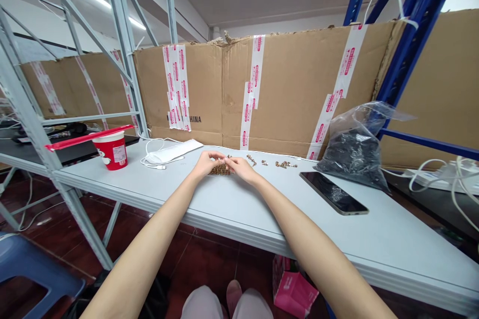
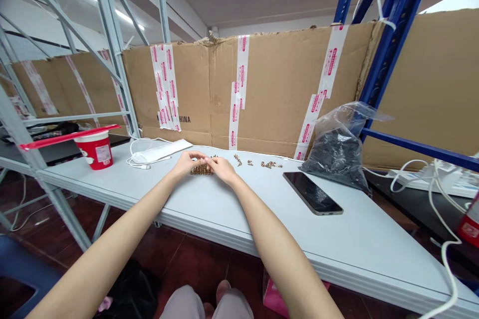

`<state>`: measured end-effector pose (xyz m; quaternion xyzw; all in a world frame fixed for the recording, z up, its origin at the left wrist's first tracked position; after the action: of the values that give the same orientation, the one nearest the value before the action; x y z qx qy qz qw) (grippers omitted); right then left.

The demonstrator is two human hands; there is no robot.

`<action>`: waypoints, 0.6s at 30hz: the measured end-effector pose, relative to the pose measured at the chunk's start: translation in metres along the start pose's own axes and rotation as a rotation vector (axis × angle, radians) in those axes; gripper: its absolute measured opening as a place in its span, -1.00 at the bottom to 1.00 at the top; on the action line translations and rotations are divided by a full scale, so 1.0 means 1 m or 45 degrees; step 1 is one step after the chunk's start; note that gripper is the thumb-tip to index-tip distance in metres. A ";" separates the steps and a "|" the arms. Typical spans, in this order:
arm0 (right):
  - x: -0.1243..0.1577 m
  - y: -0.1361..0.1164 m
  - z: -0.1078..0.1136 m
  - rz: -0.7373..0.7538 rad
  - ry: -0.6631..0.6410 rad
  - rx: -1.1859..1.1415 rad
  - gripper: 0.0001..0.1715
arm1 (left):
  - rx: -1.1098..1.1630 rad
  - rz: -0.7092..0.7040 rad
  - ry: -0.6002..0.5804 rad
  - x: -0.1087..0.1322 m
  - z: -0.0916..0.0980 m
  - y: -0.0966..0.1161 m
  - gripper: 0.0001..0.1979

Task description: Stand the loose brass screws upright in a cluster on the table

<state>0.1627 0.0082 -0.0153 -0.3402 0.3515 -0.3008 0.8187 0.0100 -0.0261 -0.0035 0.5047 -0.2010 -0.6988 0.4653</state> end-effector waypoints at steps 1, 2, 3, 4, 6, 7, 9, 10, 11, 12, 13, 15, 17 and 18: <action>0.000 0.001 0.000 0.010 -0.003 -0.011 -0.39 | 0.000 -0.007 -0.007 0.000 0.000 0.000 -0.76; 0.000 0.001 0.000 0.011 -0.006 -0.022 -0.39 | 0.001 -0.014 -0.016 0.000 0.000 -0.001 -0.77; 0.000 0.002 -0.001 0.004 -0.013 -0.034 -0.37 | 0.004 -0.019 -0.021 0.000 0.000 -0.001 -0.77; 0.000 0.002 -0.001 -0.007 -0.025 -0.047 -0.35 | 0.005 -0.019 -0.021 0.000 0.000 -0.001 -0.77; -0.001 0.003 0.000 -0.036 -0.057 -0.073 -0.30 | -0.004 -0.009 -0.006 -0.001 -0.001 -0.002 -0.77; -0.001 0.004 0.000 -0.051 -0.066 -0.082 -0.27 | -0.014 -0.002 0.008 -0.001 -0.001 -0.002 -0.77; -0.002 0.006 0.002 -0.071 -0.057 -0.098 -0.24 | -0.033 0.011 0.030 -0.001 0.000 -0.002 -0.77; -0.002 0.007 0.003 -0.072 -0.038 -0.105 -0.25 | -0.041 0.011 0.032 0.000 0.000 -0.002 -0.77; -0.003 0.007 0.003 -0.067 -0.016 -0.112 -0.27 | -0.045 0.009 0.029 0.000 0.000 -0.002 -0.77; -0.003 0.008 0.003 -0.057 0.003 -0.121 -0.31 | -0.045 0.005 0.021 0.000 0.000 -0.001 -0.77; -0.004 0.008 0.003 -0.043 0.016 -0.132 -0.35 | -0.044 0.001 0.012 0.000 0.000 -0.001 -0.77; -0.004 0.007 0.003 -0.019 0.016 -0.167 -0.43 | -0.049 -0.004 -0.002 0.000 0.000 -0.001 -0.77; -0.003 0.005 0.002 -0.024 -0.013 -0.238 -0.47 | -0.057 -0.009 -0.018 0.000 0.000 -0.002 -0.77; -0.002 0.004 0.001 -0.041 -0.036 -0.288 -0.48 | -0.059 -0.013 -0.027 0.000 0.000 -0.002 -0.76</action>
<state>0.1633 0.0120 -0.0169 -0.4403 0.3663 -0.2676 0.7749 0.0091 -0.0256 -0.0048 0.4874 -0.1868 -0.7110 0.4712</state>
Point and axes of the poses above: each hand's wrist, its own x-axis away from the middle knuckle, its own z-axis out of the back of the hand, y = z × x, the point moved 1 cm from there along -x, towards the middle knuckle, and after that the axes turned 4 degrees about -x, right-handed, at the moved point
